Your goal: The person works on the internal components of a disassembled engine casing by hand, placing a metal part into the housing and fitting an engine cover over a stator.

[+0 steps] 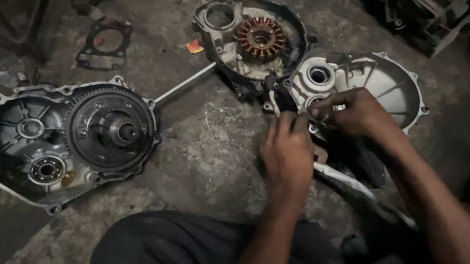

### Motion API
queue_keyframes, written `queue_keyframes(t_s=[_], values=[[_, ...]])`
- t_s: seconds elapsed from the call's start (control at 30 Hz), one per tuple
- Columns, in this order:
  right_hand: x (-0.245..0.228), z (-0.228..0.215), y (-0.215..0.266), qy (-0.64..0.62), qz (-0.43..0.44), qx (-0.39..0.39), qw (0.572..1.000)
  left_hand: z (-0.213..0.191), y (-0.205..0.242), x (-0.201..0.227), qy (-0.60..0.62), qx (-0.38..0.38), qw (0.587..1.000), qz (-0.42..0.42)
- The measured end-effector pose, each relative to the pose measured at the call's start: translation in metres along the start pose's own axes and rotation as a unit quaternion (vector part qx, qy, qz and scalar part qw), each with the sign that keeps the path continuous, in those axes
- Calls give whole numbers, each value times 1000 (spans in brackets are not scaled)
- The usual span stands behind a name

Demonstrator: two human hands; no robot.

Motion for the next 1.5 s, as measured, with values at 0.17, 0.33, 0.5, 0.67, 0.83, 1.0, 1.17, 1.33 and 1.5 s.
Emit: queue_keyframes(t_s=[0.17, 0.33, 0.5, 0.67, 0.83, 1.0, 1.17, 1.33, 1.5], values=[[-17, -4, 12, 62, -56, 28, 996, -7, -5, 2, 1, -25, 1000, -8], [-7, -7, 2, 44, -5, 32, 999, -7, -7, 9, -3, -71, 997, 0], [-13, -6, 1, 93, -82, 25, 992, -2, 9, 8, 10, -61, 997, 46], [-14, -6, 1, 32, -72, 13, 997, 19, 5, 4, -39, -120, 992, -2], [-12, -6, 3, 35, -16, 9, 999, 16, 11, 2, -25, -145, 989, 13], [-4, -9, 14, 40, 24, 65, 997, 22, 4, 3, -31, -147, 989, -7], [-13, -5, -3, 52, -46, 19, 997, 20, 9, 6, -43, -142, 989, 9], [-9, -6, 0, 38, -87, 9, 995, 28, 9, 7, -44, -157, 986, -16], [-12, -3, -5, 63, -71, 40, 995, 18, 4, 8, -47, -176, 983, -2]])
Point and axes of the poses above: each hand's wrist, its own y-axis away from the middle knuckle, its own z-axis out of the palm, x = y × z, the point moved 8 cm from there along -y, towards the middle knuckle, and after that the axes turned 9 degrees about -x, right-handed, at the moved point
